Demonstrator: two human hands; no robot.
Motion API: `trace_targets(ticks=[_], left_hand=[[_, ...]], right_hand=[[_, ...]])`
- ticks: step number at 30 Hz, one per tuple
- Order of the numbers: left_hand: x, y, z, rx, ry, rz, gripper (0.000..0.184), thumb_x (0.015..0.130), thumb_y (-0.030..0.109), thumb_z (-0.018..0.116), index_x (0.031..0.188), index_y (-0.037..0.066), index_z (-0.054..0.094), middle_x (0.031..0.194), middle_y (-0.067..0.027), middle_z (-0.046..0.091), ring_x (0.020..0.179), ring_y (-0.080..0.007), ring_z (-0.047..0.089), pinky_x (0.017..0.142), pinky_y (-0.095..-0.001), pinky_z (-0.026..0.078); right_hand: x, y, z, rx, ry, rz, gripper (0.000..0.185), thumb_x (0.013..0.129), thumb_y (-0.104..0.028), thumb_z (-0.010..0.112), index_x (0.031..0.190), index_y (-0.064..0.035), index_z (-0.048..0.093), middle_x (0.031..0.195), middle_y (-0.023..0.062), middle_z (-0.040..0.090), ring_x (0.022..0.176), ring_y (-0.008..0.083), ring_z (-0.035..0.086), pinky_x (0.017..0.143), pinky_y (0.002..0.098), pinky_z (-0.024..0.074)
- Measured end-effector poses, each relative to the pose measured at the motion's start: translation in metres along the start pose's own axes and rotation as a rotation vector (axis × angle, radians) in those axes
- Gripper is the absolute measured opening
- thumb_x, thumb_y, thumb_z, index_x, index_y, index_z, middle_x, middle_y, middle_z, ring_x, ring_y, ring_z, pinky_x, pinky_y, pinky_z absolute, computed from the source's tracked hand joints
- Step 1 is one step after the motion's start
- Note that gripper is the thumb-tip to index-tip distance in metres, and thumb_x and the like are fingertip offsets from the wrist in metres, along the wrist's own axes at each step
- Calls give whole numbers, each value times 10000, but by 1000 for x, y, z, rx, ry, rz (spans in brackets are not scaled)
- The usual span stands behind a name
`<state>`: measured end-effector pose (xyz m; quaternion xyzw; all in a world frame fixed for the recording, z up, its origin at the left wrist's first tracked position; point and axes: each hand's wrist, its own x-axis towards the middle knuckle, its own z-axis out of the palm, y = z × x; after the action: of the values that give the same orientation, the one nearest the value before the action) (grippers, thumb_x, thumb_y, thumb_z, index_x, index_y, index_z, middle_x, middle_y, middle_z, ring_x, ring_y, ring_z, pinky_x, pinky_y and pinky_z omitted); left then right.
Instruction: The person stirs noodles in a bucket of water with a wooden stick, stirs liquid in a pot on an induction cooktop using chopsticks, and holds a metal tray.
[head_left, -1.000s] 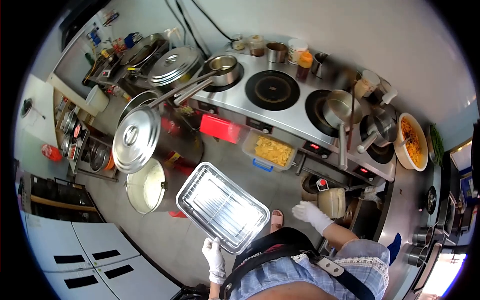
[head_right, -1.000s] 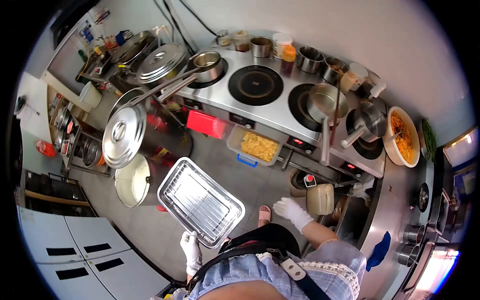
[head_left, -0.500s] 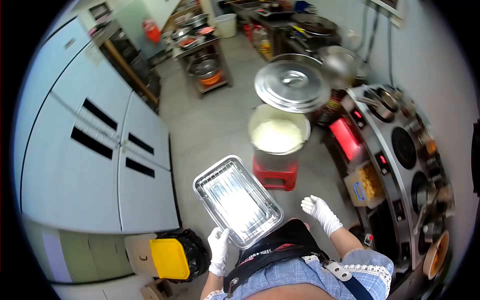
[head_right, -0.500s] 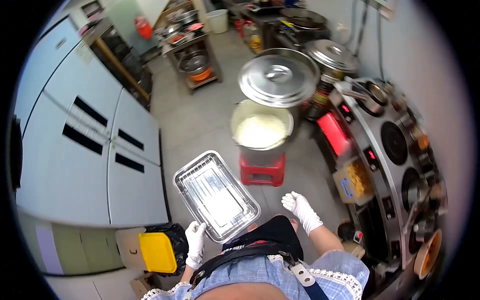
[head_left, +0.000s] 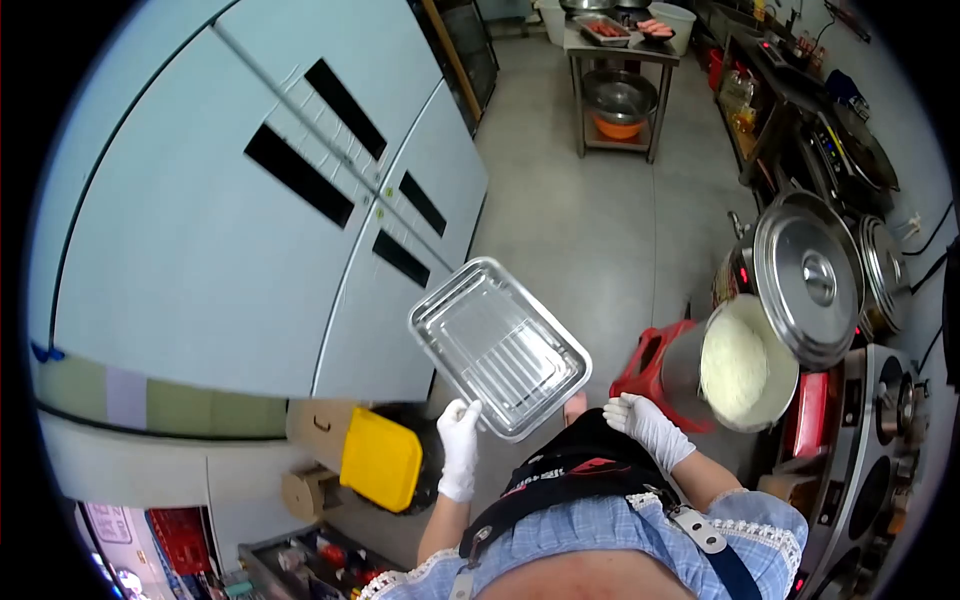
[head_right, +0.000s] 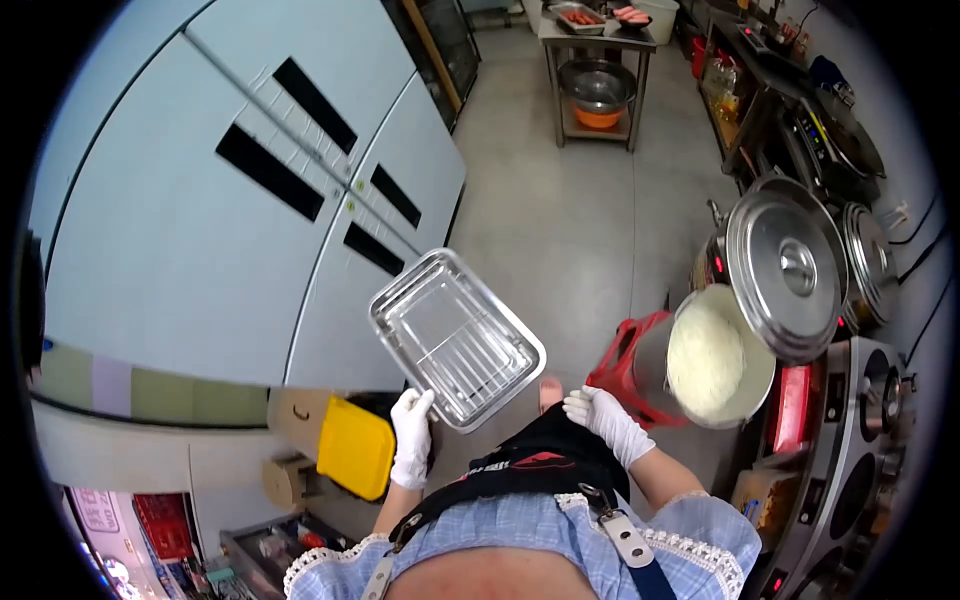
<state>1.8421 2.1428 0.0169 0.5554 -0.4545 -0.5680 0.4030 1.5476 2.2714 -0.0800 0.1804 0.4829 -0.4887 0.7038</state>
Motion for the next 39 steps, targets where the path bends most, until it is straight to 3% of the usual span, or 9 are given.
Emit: trace_targets(ticks=[2,6,9,13,17,27,33,39], left_hand=[[34,31,13,70,41,-10,201,782,52,583,610,58,480,551,47,432,485,-28,350,441,-186,276],[109,46,25,17,41,51,238,779,46,580,586,73,443,532,41,431,471,-36,368,433,-190,291],[174,50,35,-79,28,50,257,773,41,585,577,85,424,520,46,411,463,-31,359,426,-191,289],[266,70,72,15,-38,89,236,770,24,581,588,81,443,541,51,419,473,-21,339,426,-186,275],[362,100,126,1,-161,73,142,776,26,577,654,58,512,590,56,467,510,-10,367,466,-172,297],[542,194,354,133,-568,64,109,782,62,588,693,29,536,586,16,499,469,-45,432,436,-188,351],[583,206,531,112,-768,3,84,784,63,589,717,41,543,608,22,514,492,-44,444,449,-178,363],[593,233,694,99,-865,-83,75,787,46,577,716,51,553,603,30,517,502,-33,436,464,-169,349]], right_hand=[[27,-42,28,-39,-26,2,300,902,-252,362,997,7,481,949,149,573,849,273,566,736,362,474],[63,-130,92,-124,-118,-73,337,902,-256,366,1076,12,471,1065,179,546,949,291,543,807,380,458],[81,-190,139,-151,-147,-135,335,908,-256,351,1071,10,473,1041,166,556,931,270,556,801,368,466],[119,-257,170,-96,-182,-186,342,909,-258,346,1079,13,466,1008,162,565,922,262,562,796,362,472],[143,-317,185,-47,-152,-245,338,910,-264,346,1066,11,464,973,154,572,881,254,573,781,357,478],[138,-456,139,384,76,-473,314,908,-259,359,1003,8,493,928,153,582,841,260,573,758,364,473],[129,-557,75,581,193,-538,325,910,-255,353,1033,15,487,960,158,578,869,274,571,774,374,470],[121,-702,18,582,239,-582,337,914,-264,335,1019,13,496,928,170,589,845,276,574,775,369,470]])
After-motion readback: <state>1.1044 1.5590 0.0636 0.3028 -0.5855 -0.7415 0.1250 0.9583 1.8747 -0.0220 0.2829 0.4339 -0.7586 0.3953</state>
